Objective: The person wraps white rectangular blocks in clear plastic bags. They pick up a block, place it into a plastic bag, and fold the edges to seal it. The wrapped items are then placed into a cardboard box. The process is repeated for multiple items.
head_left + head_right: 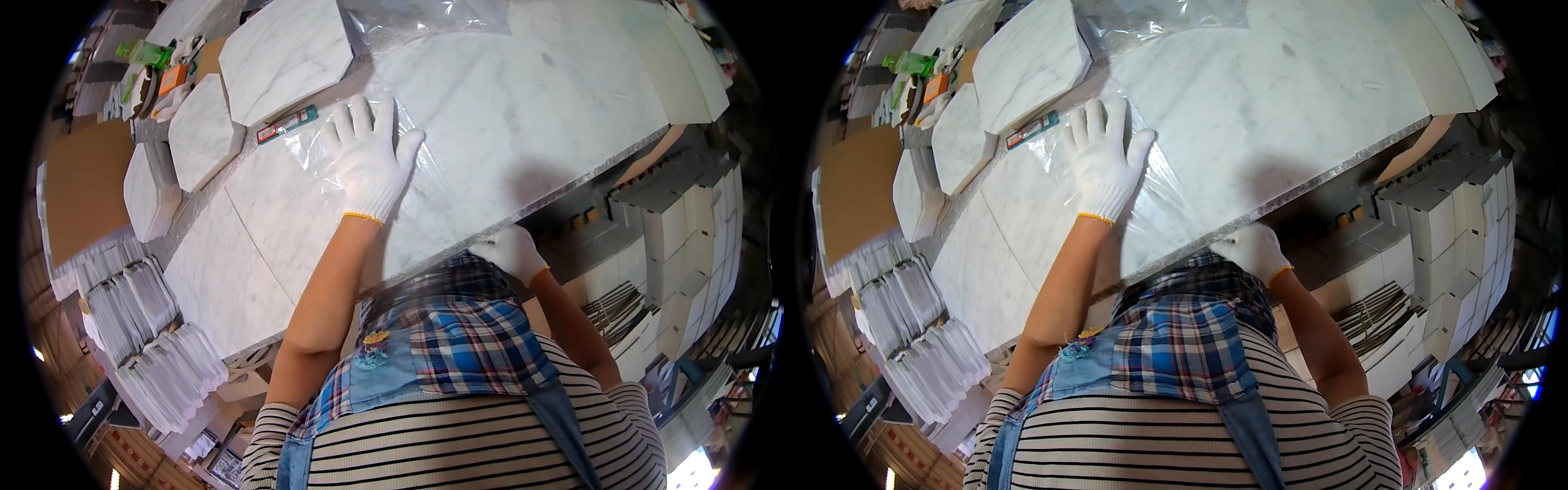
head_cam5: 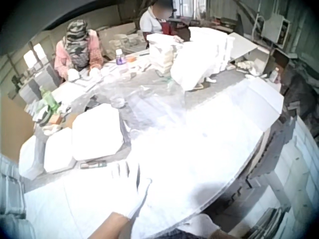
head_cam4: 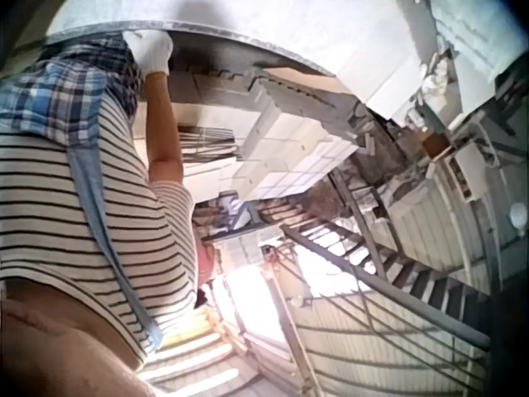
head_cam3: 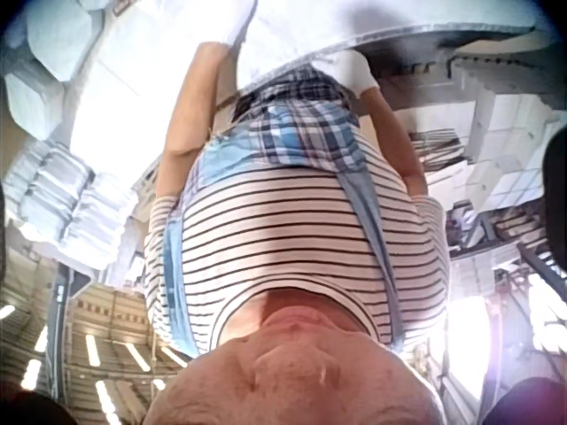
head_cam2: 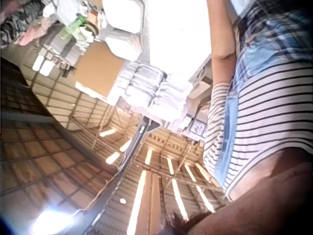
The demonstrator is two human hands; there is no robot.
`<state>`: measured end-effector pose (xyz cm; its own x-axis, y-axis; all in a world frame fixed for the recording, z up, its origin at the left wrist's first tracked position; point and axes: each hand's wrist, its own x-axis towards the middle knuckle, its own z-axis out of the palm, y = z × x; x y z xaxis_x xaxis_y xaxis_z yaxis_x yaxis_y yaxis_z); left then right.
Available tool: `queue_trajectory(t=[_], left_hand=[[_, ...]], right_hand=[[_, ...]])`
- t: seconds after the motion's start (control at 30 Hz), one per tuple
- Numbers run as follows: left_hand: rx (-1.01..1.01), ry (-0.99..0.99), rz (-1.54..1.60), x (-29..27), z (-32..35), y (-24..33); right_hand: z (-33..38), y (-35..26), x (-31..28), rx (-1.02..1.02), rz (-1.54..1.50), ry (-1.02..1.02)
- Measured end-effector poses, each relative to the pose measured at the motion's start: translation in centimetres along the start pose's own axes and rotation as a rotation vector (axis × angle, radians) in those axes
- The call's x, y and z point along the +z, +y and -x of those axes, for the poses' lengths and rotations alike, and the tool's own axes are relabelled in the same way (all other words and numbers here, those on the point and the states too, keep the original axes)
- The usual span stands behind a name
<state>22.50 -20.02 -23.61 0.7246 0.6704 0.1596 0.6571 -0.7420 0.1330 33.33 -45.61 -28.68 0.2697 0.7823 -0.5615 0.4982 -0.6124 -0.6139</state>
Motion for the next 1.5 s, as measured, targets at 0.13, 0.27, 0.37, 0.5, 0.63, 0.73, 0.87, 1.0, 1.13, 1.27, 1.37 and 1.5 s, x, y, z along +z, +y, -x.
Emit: queue_trajectory(t=[0.13, 0.27, 0.37, 0.5, 0.63, 0.73, 0.87, 1.0, 1.13, 1.27, 1.37, 1.5], left_hand=[[0.023, 0.073, -0.026, 0.2, 0.1, -0.1], [0.002, 0.118, 0.008, 1.1, 0.4, -0.7], [-0.007, 0.166, 0.156, 0.4, -0.3, -0.6], [0.018, 0.254, 0.322, -0.5, -0.5, -1.0], [-0.034, 0.229, 0.505, 0.2, -0.7, -1.4], [-0.106, 0.280, 0.578, 1.8, 0.2, -2.1], [-0.093, 0.362, 0.577, 2.8, 0.5, -2.6], [-0.140, 0.286, 0.650, 2.6, 0.5, -2.3], [-0.098, 0.245, 0.523, 2.3, 0.1, -2.4], [-0.104, 0.121, 0.530, 1.0, -0.4, -2.1], [-0.102, 0.145, 0.521, 1.2, -0.3, -2.1], [-0.063, 0.091, 0.479, 0.5, -1.0, -2.1]], right_hand=[[-0.6, 4.9, 1.3, -0.053, 0.499, -0.049], [2.3, -1.2, -3.0, -0.363, 0.376, -0.028], [2.8, -7.7, -5.8, -0.390, -0.030, 0.211], [-3.1, -9.8, -5.0, -0.282, -0.091, 0.529], [-10.0, -13.8, -4.3, -0.108, -0.034, 0.539], [-12.1, -14.5, -4.5, -0.105, 0.048, 0.378], [-11.7, -14.0, -4.8, -0.153, -0.275, 0.338], [-12.9, -12.3, -3.6, -0.165, -0.750, 0.239], [-12.7, -13.2, -4.9, -0.150, -0.812, 0.089], [-12.8, -13.1, -6.0, -0.286, -0.695, 0.226], [-12.7, -13.8, -7.9, -0.133, -0.997, 0.016], [-14.0, -13.4, -7.9, -0.188, -1.037, 0.117]])
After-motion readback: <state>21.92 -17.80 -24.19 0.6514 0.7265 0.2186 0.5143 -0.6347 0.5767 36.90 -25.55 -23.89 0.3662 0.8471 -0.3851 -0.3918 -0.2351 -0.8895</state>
